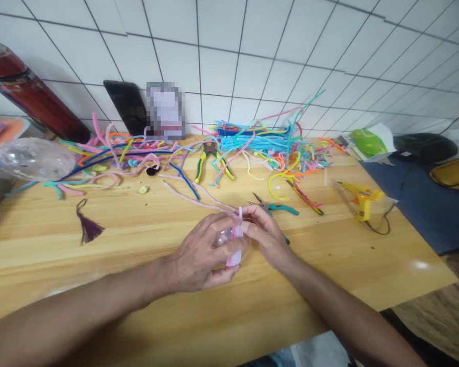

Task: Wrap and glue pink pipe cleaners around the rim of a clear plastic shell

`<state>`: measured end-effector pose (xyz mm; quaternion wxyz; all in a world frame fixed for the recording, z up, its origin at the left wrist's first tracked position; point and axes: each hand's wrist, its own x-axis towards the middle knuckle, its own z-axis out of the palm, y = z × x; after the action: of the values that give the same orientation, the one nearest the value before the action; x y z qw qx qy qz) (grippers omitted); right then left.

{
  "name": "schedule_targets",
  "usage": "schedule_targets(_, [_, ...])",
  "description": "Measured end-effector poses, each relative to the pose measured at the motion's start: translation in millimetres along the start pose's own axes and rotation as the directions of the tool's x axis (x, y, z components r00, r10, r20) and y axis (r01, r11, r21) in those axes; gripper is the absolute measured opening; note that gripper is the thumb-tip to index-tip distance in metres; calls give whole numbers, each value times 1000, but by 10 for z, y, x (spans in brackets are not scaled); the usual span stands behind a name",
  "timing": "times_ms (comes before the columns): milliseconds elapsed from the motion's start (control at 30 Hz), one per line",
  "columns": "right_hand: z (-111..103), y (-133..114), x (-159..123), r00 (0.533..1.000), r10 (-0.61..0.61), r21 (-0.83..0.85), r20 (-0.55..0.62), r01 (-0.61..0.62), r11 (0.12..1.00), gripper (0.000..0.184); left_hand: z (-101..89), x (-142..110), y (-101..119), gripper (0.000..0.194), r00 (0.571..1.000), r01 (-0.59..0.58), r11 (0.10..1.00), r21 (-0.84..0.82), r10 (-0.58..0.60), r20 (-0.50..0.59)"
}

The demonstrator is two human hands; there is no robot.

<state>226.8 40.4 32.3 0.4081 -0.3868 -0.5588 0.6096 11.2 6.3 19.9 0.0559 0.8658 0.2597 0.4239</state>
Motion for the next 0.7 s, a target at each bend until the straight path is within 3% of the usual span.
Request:
schedule_targets(100, [-13,-15,-7,1000,-4,-37,16,4,999,30,-5,-7,-4,51,1000,6,1000,-20,-6,-4])
schedule_targets(267, [-33,-32,-9,999,11,-51,43,-9,999,39,9,-32,-10,83,993,101,992,-73,-105,-50])
schedule_targets(467, [-49,-17,-8,999,-11,-91,30,14,996,43,10,-36,21,97,969,245,965,-94,-243,31])
schedule_targets(700, [-40,-35,-71,990,-143,-141,13,143,980,49,-8,-26,-98,93,998,61,998,-21,-61,14])
